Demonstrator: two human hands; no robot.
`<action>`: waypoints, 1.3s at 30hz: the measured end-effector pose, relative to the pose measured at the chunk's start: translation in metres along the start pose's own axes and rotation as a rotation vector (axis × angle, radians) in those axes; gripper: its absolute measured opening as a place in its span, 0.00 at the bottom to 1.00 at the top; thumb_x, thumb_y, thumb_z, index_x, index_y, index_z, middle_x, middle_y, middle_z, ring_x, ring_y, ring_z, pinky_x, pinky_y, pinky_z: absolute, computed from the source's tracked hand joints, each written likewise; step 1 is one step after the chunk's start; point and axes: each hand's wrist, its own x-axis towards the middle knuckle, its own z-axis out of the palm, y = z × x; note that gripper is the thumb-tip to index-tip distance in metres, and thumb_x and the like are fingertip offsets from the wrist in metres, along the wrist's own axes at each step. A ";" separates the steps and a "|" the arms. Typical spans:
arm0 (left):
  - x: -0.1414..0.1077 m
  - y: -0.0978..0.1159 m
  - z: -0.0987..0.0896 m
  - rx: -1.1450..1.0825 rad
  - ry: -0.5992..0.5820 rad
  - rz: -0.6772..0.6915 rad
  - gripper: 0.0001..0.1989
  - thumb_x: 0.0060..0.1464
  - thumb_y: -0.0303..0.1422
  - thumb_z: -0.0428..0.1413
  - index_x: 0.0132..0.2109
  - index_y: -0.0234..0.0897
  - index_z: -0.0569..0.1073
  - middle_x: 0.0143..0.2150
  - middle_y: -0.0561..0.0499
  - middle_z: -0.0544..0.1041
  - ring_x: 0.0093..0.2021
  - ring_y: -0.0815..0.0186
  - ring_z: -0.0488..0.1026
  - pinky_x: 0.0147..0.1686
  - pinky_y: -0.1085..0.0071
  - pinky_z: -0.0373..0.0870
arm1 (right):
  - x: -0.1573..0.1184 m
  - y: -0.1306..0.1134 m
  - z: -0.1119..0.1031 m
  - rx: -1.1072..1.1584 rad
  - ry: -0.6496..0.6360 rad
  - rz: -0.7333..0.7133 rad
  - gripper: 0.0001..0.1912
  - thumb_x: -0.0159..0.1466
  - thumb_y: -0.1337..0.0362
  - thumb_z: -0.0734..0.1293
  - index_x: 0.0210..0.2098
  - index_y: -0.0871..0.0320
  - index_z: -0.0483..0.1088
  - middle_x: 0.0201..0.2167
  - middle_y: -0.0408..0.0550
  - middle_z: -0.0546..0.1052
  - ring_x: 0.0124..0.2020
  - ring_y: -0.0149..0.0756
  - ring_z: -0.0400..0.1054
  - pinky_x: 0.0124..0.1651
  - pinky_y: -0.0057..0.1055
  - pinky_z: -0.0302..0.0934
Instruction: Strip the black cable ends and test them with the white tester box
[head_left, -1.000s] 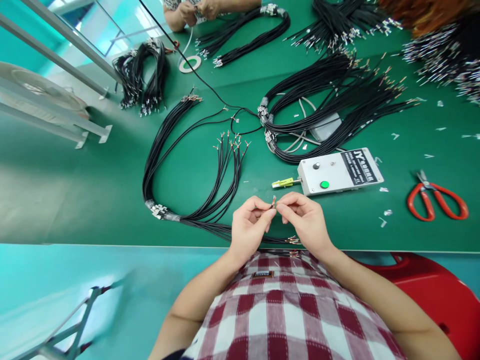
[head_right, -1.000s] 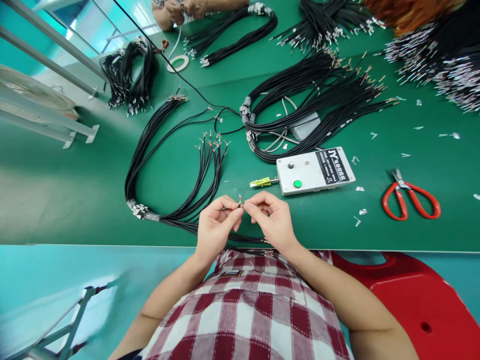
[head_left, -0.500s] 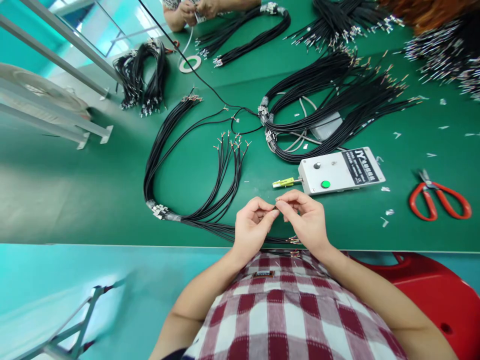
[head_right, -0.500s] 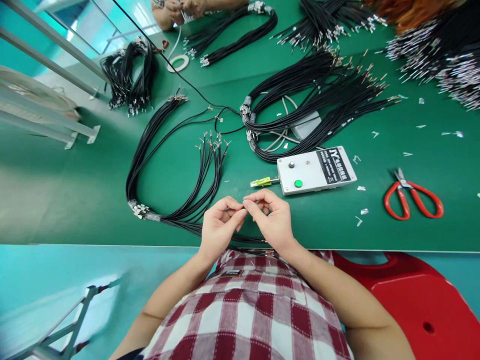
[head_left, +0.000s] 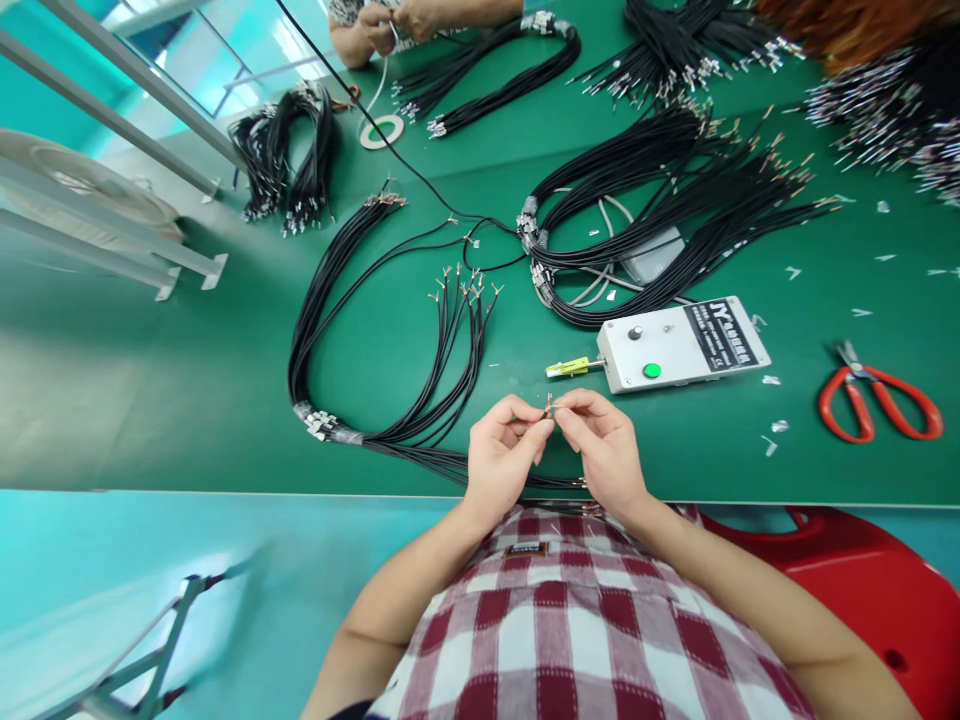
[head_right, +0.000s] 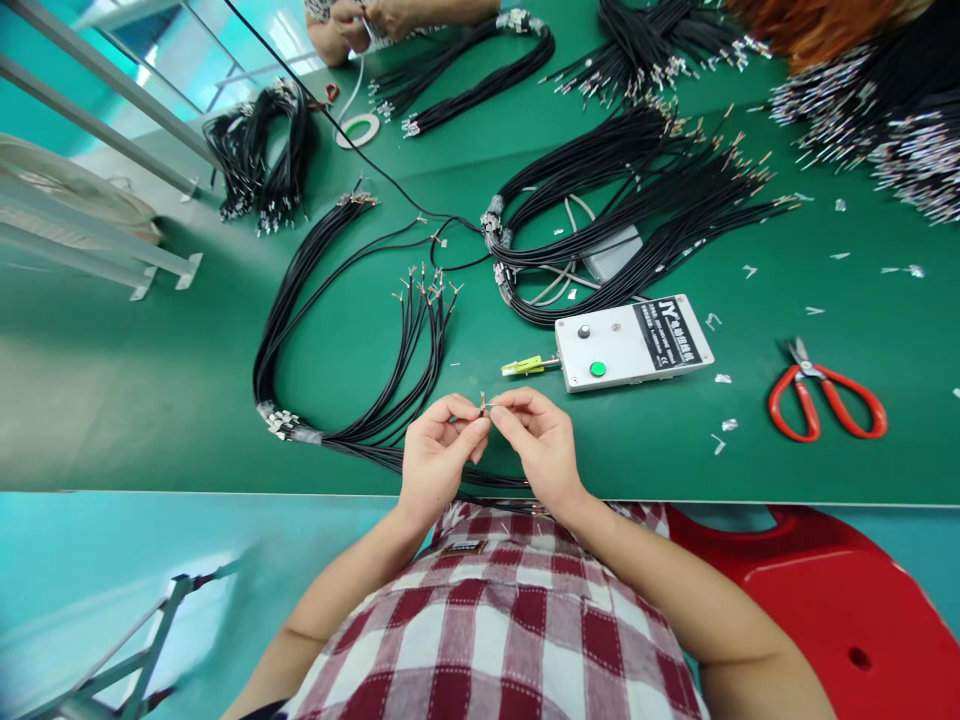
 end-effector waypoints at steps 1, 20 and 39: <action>0.000 0.000 0.000 -0.003 -0.002 0.004 0.15 0.50 0.38 0.67 0.31 0.35 0.70 0.24 0.57 0.68 0.20 0.76 0.64 0.20 0.77 0.61 | 0.001 -0.001 -0.003 -0.007 -0.014 -0.003 0.09 0.60 0.56 0.73 0.37 0.52 0.75 0.31 0.42 0.76 0.29 0.29 0.67 0.31 0.27 0.63; 0.002 -0.012 -0.001 0.050 -0.008 0.061 0.13 0.52 0.37 0.66 0.33 0.34 0.71 0.27 0.56 0.69 0.22 0.76 0.65 0.22 0.78 0.63 | 0.002 -0.005 -0.006 0.102 -0.050 0.078 0.06 0.58 0.59 0.74 0.31 0.54 0.77 0.30 0.41 0.75 0.21 0.24 0.53 0.24 0.27 0.49; 0.022 -0.007 0.003 -0.148 -0.166 -0.131 0.11 0.49 0.35 0.67 0.34 0.33 0.74 0.32 0.53 0.72 0.21 0.76 0.68 0.19 0.78 0.60 | 0.005 -0.008 -0.026 -0.388 -0.106 -0.302 0.06 0.66 0.64 0.67 0.31 0.55 0.72 0.29 0.42 0.70 0.29 0.29 0.63 0.30 0.29 0.56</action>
